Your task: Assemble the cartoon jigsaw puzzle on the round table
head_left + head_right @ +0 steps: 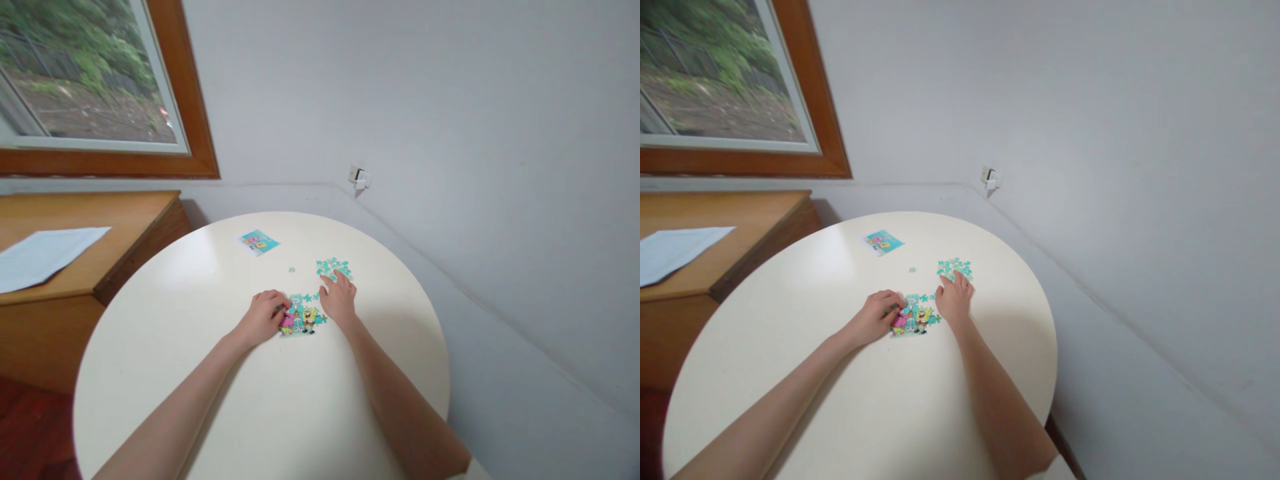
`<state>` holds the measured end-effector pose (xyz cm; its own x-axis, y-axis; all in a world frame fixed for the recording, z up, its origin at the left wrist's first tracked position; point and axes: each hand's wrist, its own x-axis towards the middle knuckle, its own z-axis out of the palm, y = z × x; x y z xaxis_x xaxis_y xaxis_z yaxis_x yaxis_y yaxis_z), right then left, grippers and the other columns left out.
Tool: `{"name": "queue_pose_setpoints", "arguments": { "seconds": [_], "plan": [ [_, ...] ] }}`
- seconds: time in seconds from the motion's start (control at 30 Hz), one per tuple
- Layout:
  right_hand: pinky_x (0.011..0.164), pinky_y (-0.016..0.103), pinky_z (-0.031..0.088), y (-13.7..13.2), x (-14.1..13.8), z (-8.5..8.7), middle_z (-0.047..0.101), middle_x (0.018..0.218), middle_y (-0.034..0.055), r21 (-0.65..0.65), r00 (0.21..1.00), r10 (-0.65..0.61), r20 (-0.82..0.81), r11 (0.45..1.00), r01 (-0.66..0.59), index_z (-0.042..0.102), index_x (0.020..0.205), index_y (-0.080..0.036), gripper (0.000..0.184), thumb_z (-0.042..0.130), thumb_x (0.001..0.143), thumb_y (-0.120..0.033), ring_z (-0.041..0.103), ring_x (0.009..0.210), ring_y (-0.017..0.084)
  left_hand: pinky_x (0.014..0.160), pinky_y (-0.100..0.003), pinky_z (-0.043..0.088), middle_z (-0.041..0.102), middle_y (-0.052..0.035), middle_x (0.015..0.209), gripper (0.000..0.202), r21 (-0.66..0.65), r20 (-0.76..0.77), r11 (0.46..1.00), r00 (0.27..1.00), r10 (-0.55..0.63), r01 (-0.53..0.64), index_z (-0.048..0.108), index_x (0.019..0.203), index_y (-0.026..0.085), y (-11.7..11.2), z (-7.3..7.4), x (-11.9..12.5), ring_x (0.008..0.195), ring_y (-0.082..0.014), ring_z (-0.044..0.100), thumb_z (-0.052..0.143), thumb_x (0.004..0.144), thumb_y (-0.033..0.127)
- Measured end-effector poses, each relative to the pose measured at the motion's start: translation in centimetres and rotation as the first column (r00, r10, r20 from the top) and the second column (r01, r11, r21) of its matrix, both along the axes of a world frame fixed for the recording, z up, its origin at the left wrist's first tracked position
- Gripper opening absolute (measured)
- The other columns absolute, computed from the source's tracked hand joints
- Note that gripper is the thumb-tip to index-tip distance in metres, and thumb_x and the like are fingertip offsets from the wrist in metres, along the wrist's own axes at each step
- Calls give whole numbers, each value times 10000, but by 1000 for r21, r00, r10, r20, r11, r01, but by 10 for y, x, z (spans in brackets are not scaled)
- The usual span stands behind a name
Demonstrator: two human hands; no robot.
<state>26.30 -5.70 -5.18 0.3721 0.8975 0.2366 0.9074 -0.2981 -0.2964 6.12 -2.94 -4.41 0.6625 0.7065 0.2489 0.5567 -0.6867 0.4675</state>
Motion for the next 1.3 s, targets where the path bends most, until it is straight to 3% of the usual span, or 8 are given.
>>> {"name": "queue_pose_setpoints", "arguments": {
  "seconds": [0.27,0.53,1.0,1.3],
  "plan": [
    [1034,420,281,2,0,-1,465,1403,123,-40,999,-42,-13,998,42,556,1295,-247,417,442,896,-287,368,1313,259,913,-392,426,662,-60,964,242,1,10,1000,1000,3,-3,659,885,208,0,0,-1,961,-206,580,452,787,129],
    [988,393,312,2,1,-4,550,1302,115,43,998,-20,-54,999,23,580,1229,-218,373,467,878,-276,451,1216,248,904,-388,424,659,-58,948,246,1,8,1000,1000,-1,1,657,886,207,0,0,-1,967,-205,576,453,780,117],
    [1014,408,291,3,1,-4,503,1374,131,26,998,-38,-56,999,39,574,1246,-179,395,437,882,-249,425,1264,257,912,-390,430,662,-59,944,248,-12,46,1000,999,0,0,650,893,201,1,-1,-1,977,-207,579,435,801,121],
    [1040,397,264,3,3,-4,541,1348,93,45,994,36,-107,999,-31,614,1177,-210,370,431,857,-179,476,1244,194,874,-342,482,634,-78,977,276,-27,159,988,975,153,-150,658,893,169,4,-5,-2,921,-190,617,418,789,82]
  ]
}}
